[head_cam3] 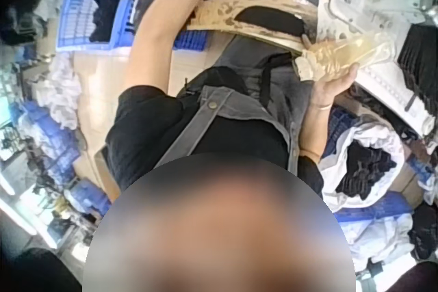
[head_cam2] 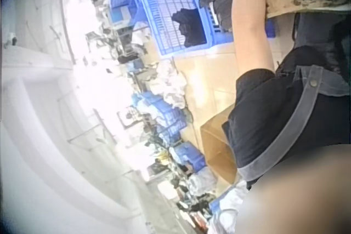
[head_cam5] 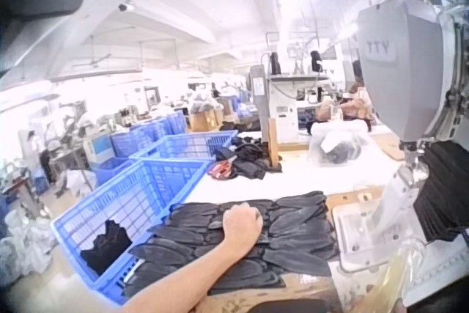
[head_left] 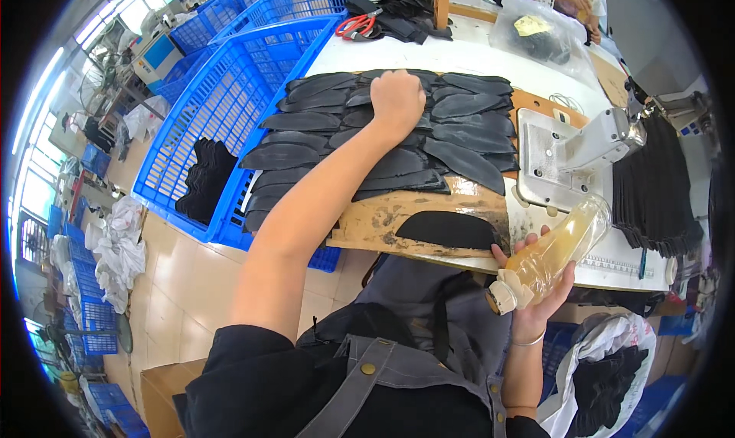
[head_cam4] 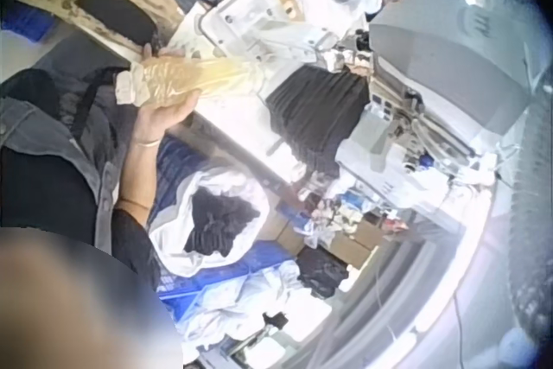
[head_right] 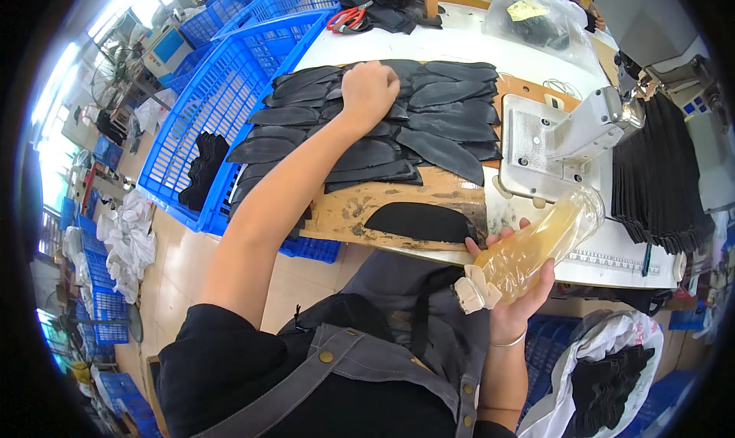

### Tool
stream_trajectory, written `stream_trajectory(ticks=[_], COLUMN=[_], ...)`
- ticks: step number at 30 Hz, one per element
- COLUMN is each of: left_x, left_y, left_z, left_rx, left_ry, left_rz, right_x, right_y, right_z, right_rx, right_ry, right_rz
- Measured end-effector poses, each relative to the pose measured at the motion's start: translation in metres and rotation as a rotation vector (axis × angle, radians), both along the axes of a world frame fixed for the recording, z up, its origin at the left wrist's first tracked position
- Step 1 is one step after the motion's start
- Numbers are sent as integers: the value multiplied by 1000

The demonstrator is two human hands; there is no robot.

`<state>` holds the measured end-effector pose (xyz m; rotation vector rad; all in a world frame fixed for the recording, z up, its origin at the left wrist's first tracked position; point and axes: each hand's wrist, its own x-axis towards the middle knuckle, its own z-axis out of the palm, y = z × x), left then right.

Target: Applying glue to black shoe components on a workbench in a factory.

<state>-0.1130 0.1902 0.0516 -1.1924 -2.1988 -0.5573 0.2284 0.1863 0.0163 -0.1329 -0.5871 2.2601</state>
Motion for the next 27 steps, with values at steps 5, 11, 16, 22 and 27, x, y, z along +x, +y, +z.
stream_trajectory(ticks=[5, 11, 16, 22, 27], left_x=[-11, -18, -14, -20, -22], left_y=[-9, -8, -10, -6, -10], left_z=[6, 15, 22, 21, 31], left_rx=[-129, -241, -322, -272, -290], left_ry=[35, 193, 215, -7, -265], left_rz=[-224, -304, -203, -184, -238], right_x=[1, 3, 5, 7, 8], right_y=[-2, -3, -3, -4, -4], right_z=[4, 4, 2, 1, -1], right_rx=[-17, -2, 28, 11, 12], right_ry=[-20, -5, 34, 32, 32], right_rz=[-20, -31, -1, -6, -6])
